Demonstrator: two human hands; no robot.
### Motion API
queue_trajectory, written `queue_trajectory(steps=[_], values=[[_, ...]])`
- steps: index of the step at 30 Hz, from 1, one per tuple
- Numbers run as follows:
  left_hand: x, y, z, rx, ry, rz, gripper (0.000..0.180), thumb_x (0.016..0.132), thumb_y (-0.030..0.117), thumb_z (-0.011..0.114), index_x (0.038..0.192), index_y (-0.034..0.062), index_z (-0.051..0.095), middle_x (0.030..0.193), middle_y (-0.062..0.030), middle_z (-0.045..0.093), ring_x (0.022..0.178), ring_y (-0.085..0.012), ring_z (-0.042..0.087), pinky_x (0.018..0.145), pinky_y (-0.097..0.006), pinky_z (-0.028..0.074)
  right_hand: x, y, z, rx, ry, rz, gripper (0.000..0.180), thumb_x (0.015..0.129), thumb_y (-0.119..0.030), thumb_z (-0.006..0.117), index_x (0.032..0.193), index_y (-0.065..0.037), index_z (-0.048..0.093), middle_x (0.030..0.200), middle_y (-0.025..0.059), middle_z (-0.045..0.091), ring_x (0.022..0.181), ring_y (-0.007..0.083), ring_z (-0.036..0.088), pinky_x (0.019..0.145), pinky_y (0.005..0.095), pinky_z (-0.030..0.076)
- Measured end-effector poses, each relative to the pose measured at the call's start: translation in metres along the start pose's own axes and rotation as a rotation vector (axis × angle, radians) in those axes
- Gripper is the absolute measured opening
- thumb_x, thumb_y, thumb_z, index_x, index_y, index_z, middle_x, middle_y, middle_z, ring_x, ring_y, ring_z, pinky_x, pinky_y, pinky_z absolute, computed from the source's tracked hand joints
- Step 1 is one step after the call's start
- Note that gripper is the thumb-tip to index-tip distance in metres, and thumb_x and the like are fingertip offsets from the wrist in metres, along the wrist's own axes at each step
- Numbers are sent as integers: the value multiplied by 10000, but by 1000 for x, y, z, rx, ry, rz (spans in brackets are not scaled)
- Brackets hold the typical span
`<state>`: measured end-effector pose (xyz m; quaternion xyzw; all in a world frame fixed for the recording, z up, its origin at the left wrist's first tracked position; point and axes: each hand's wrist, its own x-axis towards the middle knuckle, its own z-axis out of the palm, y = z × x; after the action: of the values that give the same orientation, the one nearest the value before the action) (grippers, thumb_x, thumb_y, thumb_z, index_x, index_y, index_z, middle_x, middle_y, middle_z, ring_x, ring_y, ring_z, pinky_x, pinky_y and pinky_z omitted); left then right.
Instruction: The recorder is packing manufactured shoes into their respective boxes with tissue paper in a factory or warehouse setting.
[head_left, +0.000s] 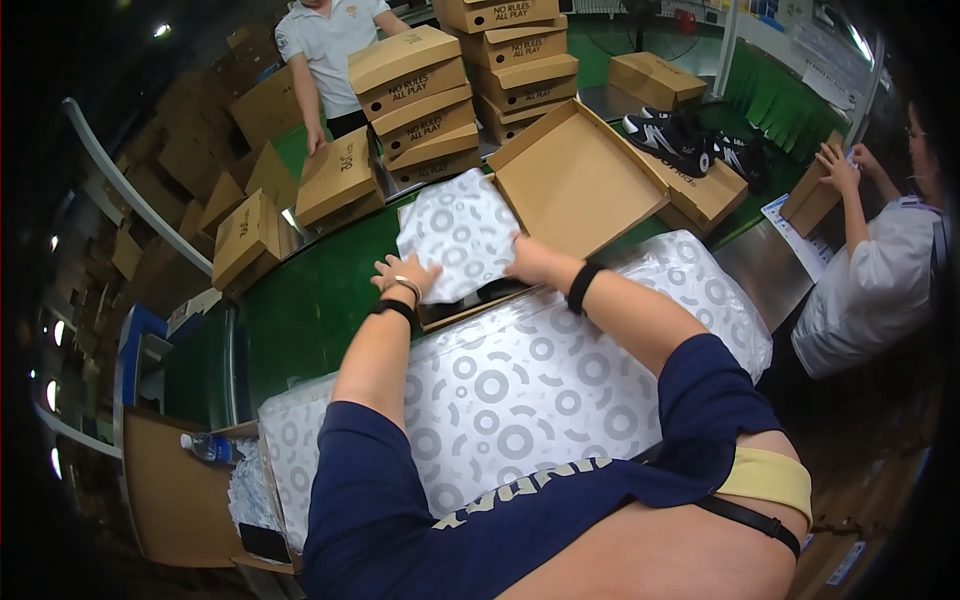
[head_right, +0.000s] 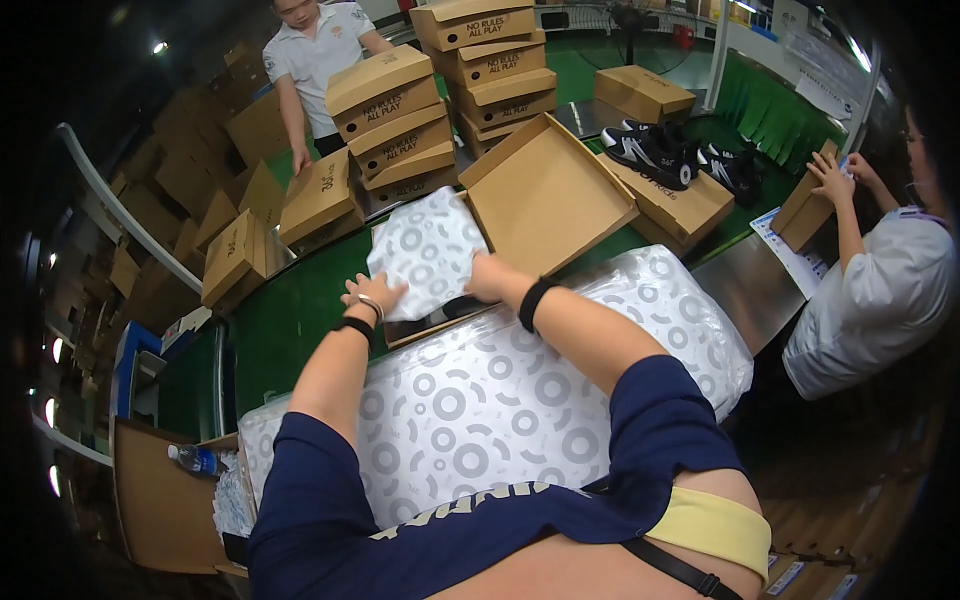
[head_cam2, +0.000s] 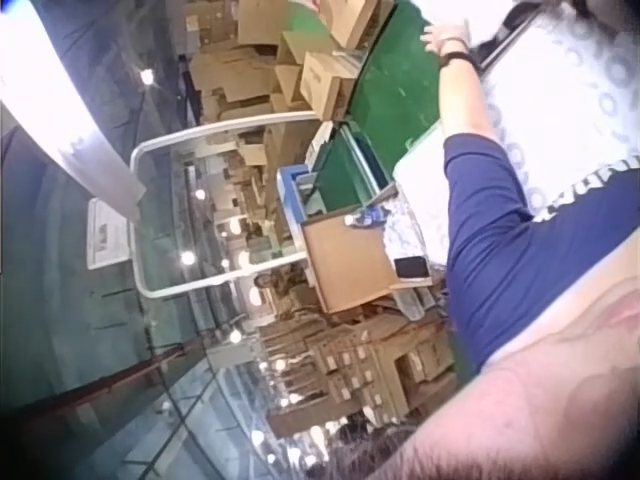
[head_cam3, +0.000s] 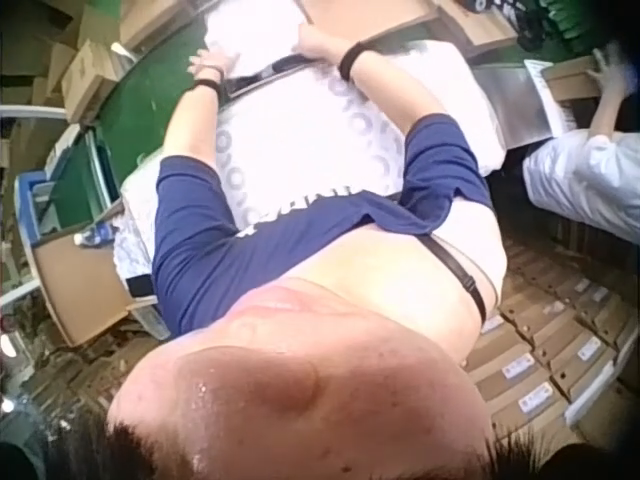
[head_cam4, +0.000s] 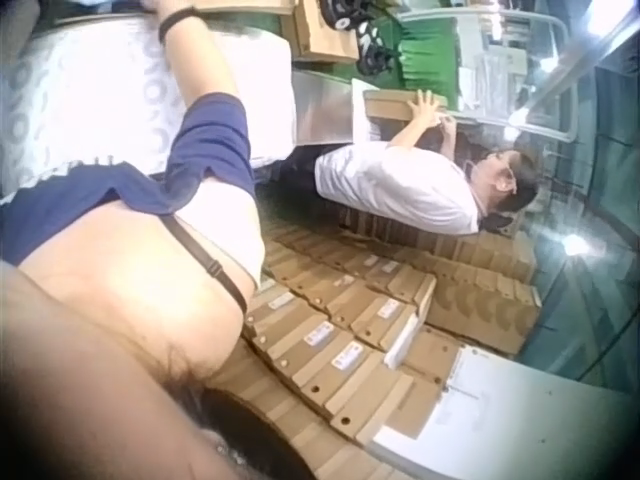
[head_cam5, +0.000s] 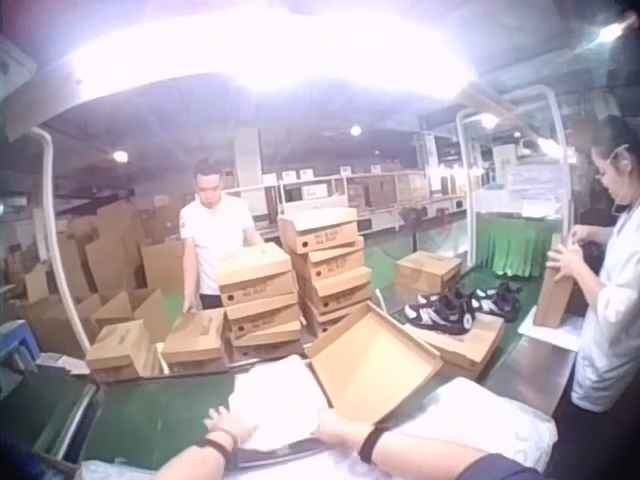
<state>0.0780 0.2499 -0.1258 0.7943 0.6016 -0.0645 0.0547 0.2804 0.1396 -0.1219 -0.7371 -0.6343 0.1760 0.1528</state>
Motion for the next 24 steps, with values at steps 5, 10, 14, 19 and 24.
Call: queue_trajectory(steps=[5, 10, 14, 19, 24], values=[[-67, -117, 7, -319, 83, 381, 696, 675, 305, 672, 1280, 128, 375, 1275, -217, 396, 1165, -306, 413, 927, -361, 368, -76, -54, -8, -152, -248, -402, 631, 695, -403, 642, 1194, -55, 472, 1032, 178, 552, 998, 309, 517, 818, 386, 419], [-181, -356, 0, -216, 771, -289, 282, 860, 252, 454, 902, 42, 638, 822, -139, 636, 689, -234, 604, 614, -339, 464, -101, -31, -5, -308, -227, -431, 668, 667, -456, 655, 1192, -81, 484, 1141, 158, 475, 1132, 296, 389, 871, 394, 341], [-316, -443, 58, 70, 146, -745, 292, 865, 213, 418, 825, -14, 598, 797, -237, 596, 726, -395, 572, 636, -445, 445, -110, -25, -9, -275, -246, -284, 692, 661, -460, 663, 1208, -85, 465, 1242, 178, 410, 1198, 305, 330, 948, 400, 276], [-359, -455, 82, 60, 186, -792, 256, 843, 182, 431, 823, -16, 592, 803, -236, 595, 737, -391, 573, 649, -440, 445, -107, -27, 13, -240, -150, -388, 703, 660, -493, 648, 1204, -82, 473, 1218, 181, 425, 1189, 314, 332, 943, 412, 269], [-361, -447, 111, 24, 237, -790, 212, 816, 144, 446, 819, -17, 584, 810, -235, 593, 751, -385, 574, 664, -434, 445, -105, -26, 9, -203, -172, -426, 721, 657, -515, 640, 1204, -76, 471, 1210, 185, 431, 1181, 297, 346, 952, 407, 255]])
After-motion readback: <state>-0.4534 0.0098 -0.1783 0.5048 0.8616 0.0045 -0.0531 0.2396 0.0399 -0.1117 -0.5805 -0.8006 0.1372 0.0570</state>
